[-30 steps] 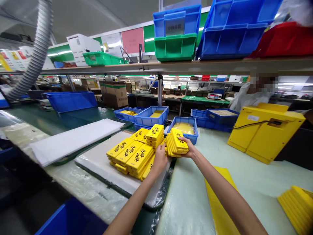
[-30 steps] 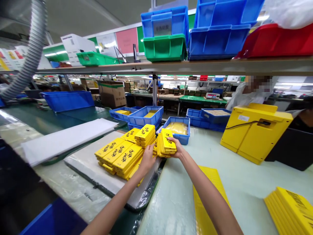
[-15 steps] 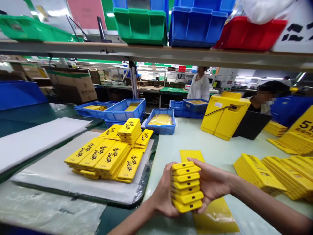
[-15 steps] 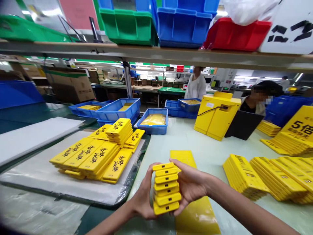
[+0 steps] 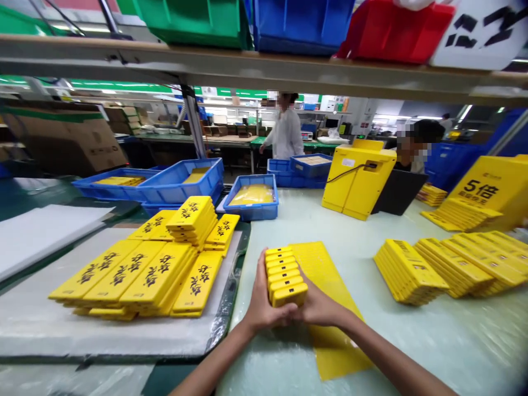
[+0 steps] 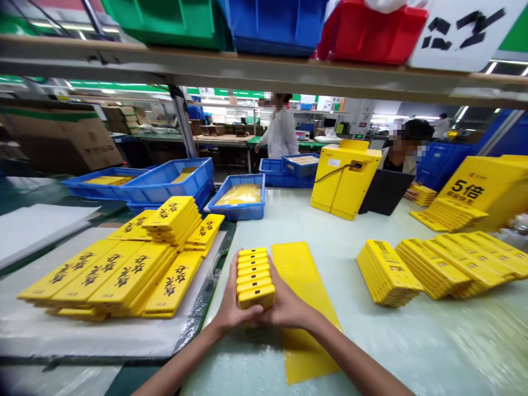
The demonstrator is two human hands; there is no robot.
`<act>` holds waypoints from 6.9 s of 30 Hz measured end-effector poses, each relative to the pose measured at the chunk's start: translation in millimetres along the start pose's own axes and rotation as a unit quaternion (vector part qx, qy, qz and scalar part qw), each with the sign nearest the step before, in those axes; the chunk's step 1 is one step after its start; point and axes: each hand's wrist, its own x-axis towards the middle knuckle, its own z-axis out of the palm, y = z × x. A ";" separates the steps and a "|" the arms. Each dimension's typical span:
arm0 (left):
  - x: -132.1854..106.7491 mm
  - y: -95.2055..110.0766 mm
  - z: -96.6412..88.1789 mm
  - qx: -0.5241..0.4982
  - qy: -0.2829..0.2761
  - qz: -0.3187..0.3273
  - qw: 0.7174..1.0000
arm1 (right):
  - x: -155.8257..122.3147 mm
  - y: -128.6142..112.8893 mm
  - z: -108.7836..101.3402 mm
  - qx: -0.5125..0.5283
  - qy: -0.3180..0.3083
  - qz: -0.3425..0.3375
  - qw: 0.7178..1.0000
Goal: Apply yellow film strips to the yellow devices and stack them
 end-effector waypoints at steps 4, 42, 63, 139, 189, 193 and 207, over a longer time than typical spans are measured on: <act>3.1 -0.1 6.4 -0.019 0.001 0.001 1.000 | -24.7 6.7 -18.0 -0.173 0.091 0.164 0.967; -4.0 -15.8 1.3 0.077 -0.026 0.032 0.996 | -17.4 36.7 -55.4 -0.397 0.203 0.403 0.799; -5.7 -13.2 2.8 0.054 -0.024 0.042 0.997 | -19.0 -34.1 -105.3 0.066 0.321 0.239 0.914; -1.7 -7.9 1.5 0.072 -0.041 0.068 0.994 | 37.7 -39.8 -75.9 -0.086 0.219 0.260 0.936; -4.8 -8.4 2.8 0.075 -0.044 0.064 0.994 | -41.9 -74.9 -51.3 0.169 0.370 0.252 0.878; -4.3 -9.3 3.9 0.075 -0.041 0.070 0.994 | 3.5 -106.3 -37.7 0.154 0.360 0.193 0.900; -4.2 -8.2 5.4 0.083 -0.042 0.077 0.993 | 36.0 -125.3 -25.0 0.068 0.296 0.247 0.920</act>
